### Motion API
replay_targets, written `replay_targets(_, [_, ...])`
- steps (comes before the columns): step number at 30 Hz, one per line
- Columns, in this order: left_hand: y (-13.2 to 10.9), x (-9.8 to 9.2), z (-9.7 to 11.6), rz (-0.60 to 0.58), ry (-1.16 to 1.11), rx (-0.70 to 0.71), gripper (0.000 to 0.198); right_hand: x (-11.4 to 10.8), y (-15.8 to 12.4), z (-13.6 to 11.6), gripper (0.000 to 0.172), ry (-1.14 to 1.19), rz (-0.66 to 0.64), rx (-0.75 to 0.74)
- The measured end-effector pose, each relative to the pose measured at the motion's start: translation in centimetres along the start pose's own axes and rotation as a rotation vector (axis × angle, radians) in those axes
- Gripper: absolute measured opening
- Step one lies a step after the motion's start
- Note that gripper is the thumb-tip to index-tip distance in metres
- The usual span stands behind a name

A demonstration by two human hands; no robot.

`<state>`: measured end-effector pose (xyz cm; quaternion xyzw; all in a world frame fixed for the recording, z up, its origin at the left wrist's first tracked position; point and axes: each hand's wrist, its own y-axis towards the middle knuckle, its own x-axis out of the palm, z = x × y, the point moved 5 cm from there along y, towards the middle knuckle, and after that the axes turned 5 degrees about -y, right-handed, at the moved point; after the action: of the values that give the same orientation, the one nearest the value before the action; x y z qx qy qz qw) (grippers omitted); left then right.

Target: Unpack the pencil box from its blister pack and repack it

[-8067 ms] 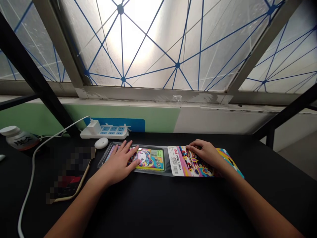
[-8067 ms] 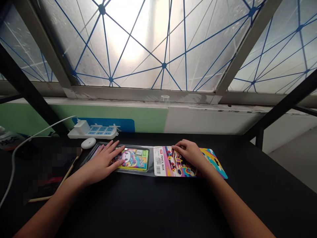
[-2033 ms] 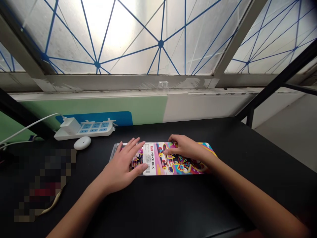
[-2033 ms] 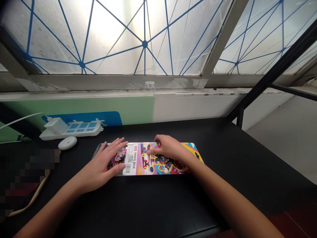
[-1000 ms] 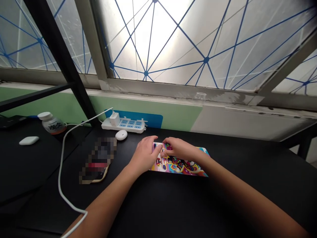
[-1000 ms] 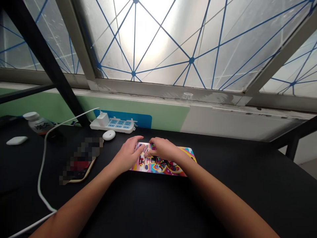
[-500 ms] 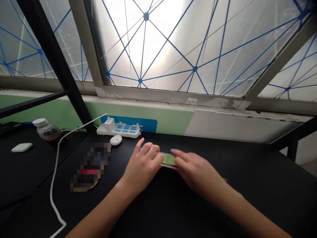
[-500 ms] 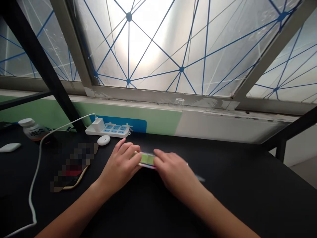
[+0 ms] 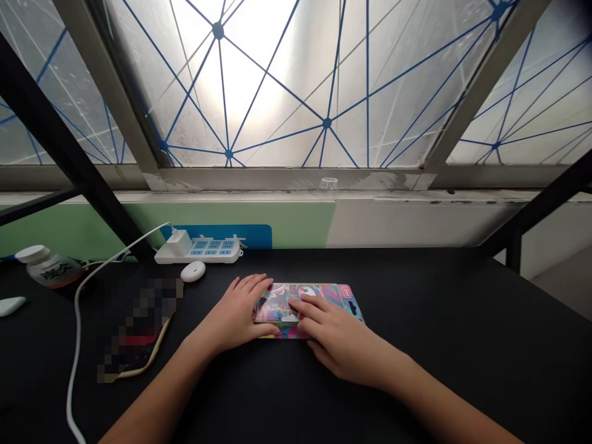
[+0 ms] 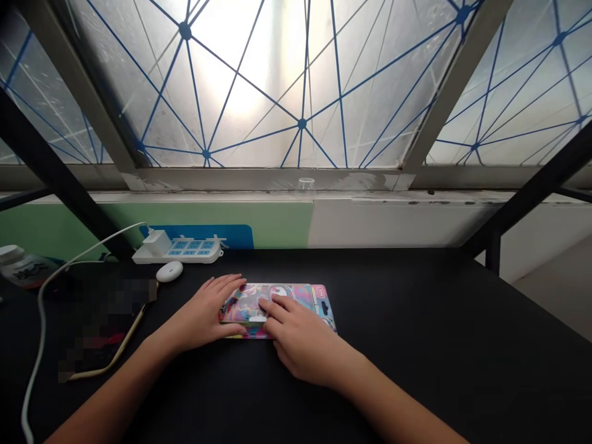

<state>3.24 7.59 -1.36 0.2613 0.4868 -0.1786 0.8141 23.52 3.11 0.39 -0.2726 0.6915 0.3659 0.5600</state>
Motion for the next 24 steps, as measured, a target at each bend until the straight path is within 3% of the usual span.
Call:
replay_targets(3, [-0.1,0.4,0.0,-0.015,-0.034,-0.004,0.077,-1.0,-0.3,2.5,0.017,0.174,0.037,0.138])
replay_targets(8, [-0.2,-0.5,2.3,0.108,0.16,0.051,0.078,-1.2,-1.1,7.7,0.065,0.116,0.069,0.42])
replay_targets(13, [-0.3,-1.2,3.5,0.186,0.267,0.106,0.086,-2.2,-1.0,7.2,0.08,-0.013,0.145,0.381])
replay_targets(16, [-0.4,-2.0,3.4,0.251,0.282,0.107,0.093,-2.8,-0.9,6.2,0.078,-0.1,0.178,0.364])
replay_targets(20, [-0.6,-2.9,3.8,0.338,0.325,0.045,0.068,-3.2,-0.8,4.3,0.068,-0.252,0.251,0.3])
replay_targets(24, [-0.6,-1.4,5.7,0.256,0.404,0.054,0.026,-1.9,-0.2,1.0,0.025,-0.44,0.197,0.192])
